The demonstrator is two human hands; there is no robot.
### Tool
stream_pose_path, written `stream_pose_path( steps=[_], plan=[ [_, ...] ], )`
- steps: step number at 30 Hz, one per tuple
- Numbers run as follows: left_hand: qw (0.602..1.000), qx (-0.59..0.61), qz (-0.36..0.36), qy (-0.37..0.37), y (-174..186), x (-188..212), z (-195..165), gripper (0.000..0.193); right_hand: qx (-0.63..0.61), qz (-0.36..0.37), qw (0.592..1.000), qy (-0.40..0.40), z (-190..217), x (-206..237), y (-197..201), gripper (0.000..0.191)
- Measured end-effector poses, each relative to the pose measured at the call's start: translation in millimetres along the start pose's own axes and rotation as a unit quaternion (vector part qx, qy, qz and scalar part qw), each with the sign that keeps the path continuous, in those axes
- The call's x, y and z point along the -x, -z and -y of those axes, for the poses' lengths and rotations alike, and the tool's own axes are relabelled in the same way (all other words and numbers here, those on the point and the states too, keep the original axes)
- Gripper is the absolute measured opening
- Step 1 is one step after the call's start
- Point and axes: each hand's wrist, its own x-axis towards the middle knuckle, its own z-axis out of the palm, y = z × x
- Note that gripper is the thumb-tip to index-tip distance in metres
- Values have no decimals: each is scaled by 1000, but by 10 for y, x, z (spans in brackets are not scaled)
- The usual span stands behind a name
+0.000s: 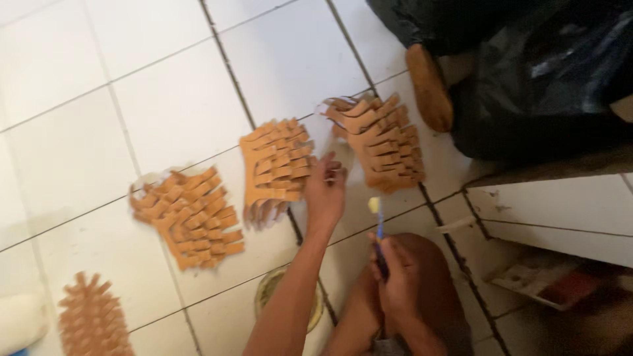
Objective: The person sits on the floor and applies glue with a toothbrush to cut leather shoe components, dipping the brush into a bowl of glue. They coat edges of each piece, place finished pieces onto stacks on the floor, and pick up the next component to repeat the process.
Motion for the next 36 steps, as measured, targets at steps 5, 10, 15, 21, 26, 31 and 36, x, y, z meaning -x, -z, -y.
stream_pose_path(
  steps=[5, 10, 15, 21, 26, 31, 36],
  plan=[
    [987, 24, -154, 26, 960, -332, 9, 24, -21, 26, 999, 25, 62, 62, -86, 35],
    [958, 6, -132, 256, 1568, -814, 27, 46, 6, 30, 999, 18, 89, 40, -124, 35],
    [907, 131, -25, 400, 1649, -877, 125, 40, -14, 25, 1000, 12, 70, -14, -110, 34],
    [889, 223, 47, 397, 1502, -882, 226, 32, -7, 33, 999, 0, 70, -12, -110, 35],
    [888, 206, 74, 405, 1419, -869, 236, 35, -1, 22, 1000, -17, 99, 12, -125, 37],
    [881, 248, 71, 397, 1333, -868, 257, 38, 12, 21, 1000, -5, 103, 8, -138, 36],
    [866, 302, 80, 390, 1237, -851, 284, 41, 12, 27, 999, -12, 102, 11, -128, 37]
  ],
)
